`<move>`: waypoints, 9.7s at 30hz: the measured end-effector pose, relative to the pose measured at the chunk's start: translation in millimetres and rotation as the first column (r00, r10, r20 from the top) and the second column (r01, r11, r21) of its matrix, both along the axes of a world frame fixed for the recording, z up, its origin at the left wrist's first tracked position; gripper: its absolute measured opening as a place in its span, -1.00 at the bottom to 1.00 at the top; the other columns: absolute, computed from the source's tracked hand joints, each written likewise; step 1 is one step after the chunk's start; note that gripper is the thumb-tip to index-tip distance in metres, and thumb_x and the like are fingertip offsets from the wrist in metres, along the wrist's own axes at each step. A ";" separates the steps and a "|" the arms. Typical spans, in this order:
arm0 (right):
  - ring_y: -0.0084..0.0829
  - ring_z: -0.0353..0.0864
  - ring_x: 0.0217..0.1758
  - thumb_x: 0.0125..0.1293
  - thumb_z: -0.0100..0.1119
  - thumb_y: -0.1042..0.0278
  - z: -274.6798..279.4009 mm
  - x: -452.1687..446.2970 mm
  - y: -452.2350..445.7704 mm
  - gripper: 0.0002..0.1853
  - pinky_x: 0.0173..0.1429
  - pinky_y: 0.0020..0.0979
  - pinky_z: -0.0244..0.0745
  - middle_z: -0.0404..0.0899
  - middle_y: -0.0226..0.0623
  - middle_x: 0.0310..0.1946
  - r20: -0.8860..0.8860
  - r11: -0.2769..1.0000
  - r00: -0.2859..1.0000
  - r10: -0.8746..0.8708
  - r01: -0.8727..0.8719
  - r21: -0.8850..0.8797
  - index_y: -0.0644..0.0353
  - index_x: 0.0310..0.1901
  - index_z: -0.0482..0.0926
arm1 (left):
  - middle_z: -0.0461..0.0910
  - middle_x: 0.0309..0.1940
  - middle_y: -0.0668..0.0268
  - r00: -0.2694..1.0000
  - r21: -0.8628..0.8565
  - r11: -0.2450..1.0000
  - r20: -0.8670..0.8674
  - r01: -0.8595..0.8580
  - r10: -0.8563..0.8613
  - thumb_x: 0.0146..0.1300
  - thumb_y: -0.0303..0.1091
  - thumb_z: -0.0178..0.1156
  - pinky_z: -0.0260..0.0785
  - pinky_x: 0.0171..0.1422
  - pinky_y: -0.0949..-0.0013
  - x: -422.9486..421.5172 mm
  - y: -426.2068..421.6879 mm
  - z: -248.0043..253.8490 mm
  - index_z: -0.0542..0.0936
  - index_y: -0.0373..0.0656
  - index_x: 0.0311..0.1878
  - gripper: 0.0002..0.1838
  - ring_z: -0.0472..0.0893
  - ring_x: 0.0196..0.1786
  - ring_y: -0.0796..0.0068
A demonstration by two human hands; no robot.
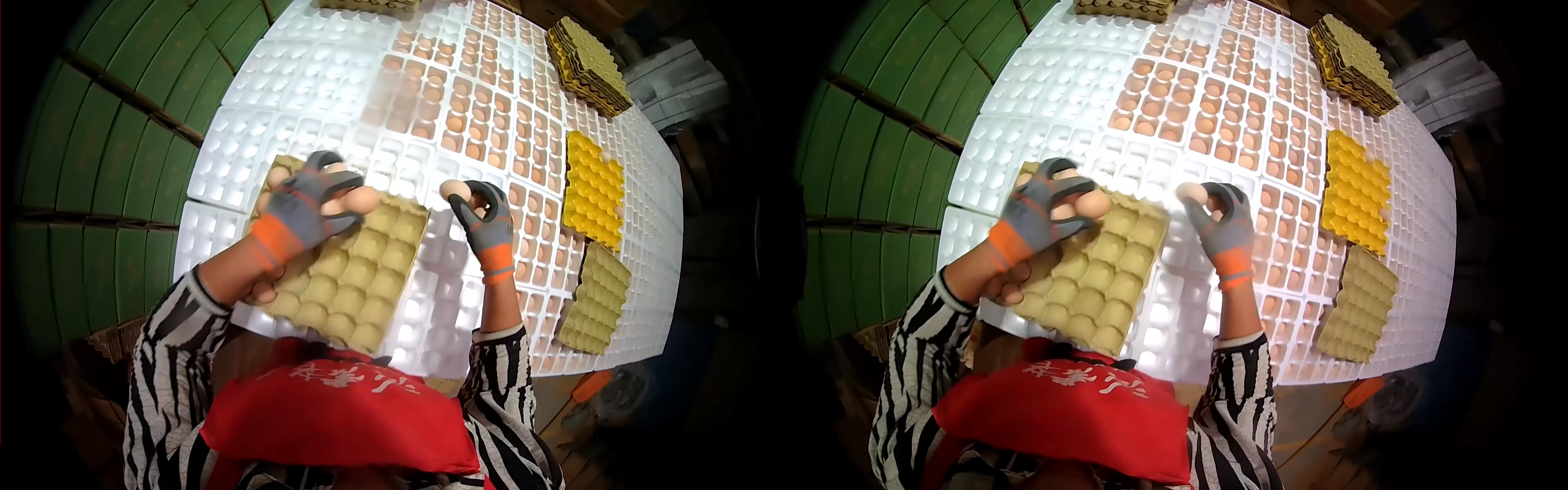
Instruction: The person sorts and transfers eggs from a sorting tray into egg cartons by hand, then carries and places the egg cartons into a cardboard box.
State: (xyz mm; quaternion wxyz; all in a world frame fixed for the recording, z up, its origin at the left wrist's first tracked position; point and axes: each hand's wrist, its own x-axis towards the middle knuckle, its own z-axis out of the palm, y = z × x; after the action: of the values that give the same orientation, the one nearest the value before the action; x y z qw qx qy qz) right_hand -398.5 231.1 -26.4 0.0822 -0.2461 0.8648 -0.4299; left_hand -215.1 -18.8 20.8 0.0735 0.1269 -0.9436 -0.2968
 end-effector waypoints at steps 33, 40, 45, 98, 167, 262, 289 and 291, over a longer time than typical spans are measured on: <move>-0.23 0.63 0.12 0.23 0.30 0.45 -5.0 71.2 -46.0 -0.59 0.22 -0.27 0.51 0.65 -0.19 0.10 0.002 0.908 0.930 0.368 -0.358 -0.218 0.16 0.15 0.60 | 0.58 0.20 0.21 0.982 0.492 0.852 0.044 -0.180 0.182 0.31 -0.35 0.33 0.40 0.39 0.30 61.8 -80.1 -1.7 0.53 -0.24 0.31 -0.49 0.54 0.27 0.41; -0.07 0.56 0.12 0.13 0.43 0.21 -10.3 147.6 -138.7 -0.49 0.22 -0.15 0.49 0.61 -0.20 0.03 -0.183 0.823 0.827 0.532 -0.454 0.341 0.05 0.15 0.60 | 0.43 0.27 0.19 0.896 -0.174 0.929 0.369 0.326 -0.246 0.03 -0.13 0.46 0.28 0.37 0.06 182.1 -17.7 -19.8 0.51 0.06 0.33 -0.28 0.45 0.29 0.11; -0.43 0.66 -0.06 0.30 0.29 0.30 -14.0 125.3 -115.2 -0.58 0.02 -0.40 0.62 0.64 -0.19 -0.01 0.547 0.846 0.753 0.365 -0.023 -0.532 0.30 0.14 0.59 | 0.50 0.11 0.17 0.958 -0.419 0.862 0.137 0.287 -0.252 0.11 -0.22 0.35 0.43 0.16 0.14 194.2 -20.8 -65.3 0.62 -0.01 0.12 -0.55 0.58 0.05 0.16; -0.45 0.55 -0.26 0.46 0.03 0.09 -42.9 49.5 82.9 -0.49 -0.28 -0.43 0.50 0.57 -0.26 -0.07 0.735 0.766 0.666 0.124 0.407 -0.498 0.24 0.30 0.43 | 0.62 -0.07 0.22 0.985 0.068 0.997 0.165 0.041 -0.052 0.17 -0.08 0.40 0.50 -0.02 0.31 -13.2 -89.8 -3.8 0.68 -0.17 -0.04 -0.59 0.61 -0.15 0.35; -0.05 0.59 0.05 0.18 0.39 0.16 -2.9 181.1 -173.5 -0.55 0.14 -0.12 0.52 0.63 -0.14 -0.05 -0.127 0.753 0.751 0.648 -0.606 0.256 0.11 0.09 0.61 | 0.59 0.07 0.17 0.893 -0.234 0.906 0.207 -0.352 0.400 0.17 -0.03 0.38 0.41 0.22 0.10 136.3 -54.9 -57.3 0.56 -0.01 0.21 -0.44 0.59 0.11 0.10; -0.05 0.58 0.22 0.20 0.35 -0.10 -54.4 -14.9 106.3 -0.54 0.24 -0.14 0.53 0.42 -0.19 0.34 -0.153 0.814 0.988 0.012 0.079 0.575 -0.14 0.09 0.65 | 0.54 -0.07 0.22 0.992 0.068 0.991 -0.063 0.112 -0.107 0.16 -0.27 0.35 0.52 -0.02 0.18 -31.7 203.6 -39.4 0.53 -0.04 0.16 -0.53 0.63 -0.06 0.17; -0.01 0.42 0.36 0.23 0.28 0.51 -81.5 53.3 170.1 -0.48 0.46 -0.10 0.30 0.49 -0.05 0.29 -0.265 0.889 0.857 0.441 -0.457 0.001 0.21 0.27 0.53 | 0.42 0.34 0.06 0.810 0.104 0.897 -0.394 -0.430 0.434 0.23 -0.60 0.25 0.20 0.52 0.15 13.4 229.1 -31.9 0.40 -0.27 0.39 -0.39 0.33 0.46 0.08; -0.07 0.48 0.33 0.25 0.32 0.49 -74.0 56.7 158.8 -0.47 0.40 -0.16 0.39 0.50 -0.06 0.28 -0.123 0.909 0.921 0.369 -0.385 -0.161 0.23 0.29 0.51 | 0.35 0.40 0.08 0.628 0.182 0.738 -0.418 -0.649 0.656 0.26 -0.60 0.26 0.18 0.55 0.18 62.1 219.6 -27.5 0.31 -0.28 0.45 -0.32 0.31 0.47 0.18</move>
State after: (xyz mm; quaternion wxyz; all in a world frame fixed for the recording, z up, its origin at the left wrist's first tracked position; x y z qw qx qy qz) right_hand -341.8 389.9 -100.4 0.1020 -0.4339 0.7608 -0.4717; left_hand -153.0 200.8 -6.7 0.3942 0.3866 -0.7862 -0.2775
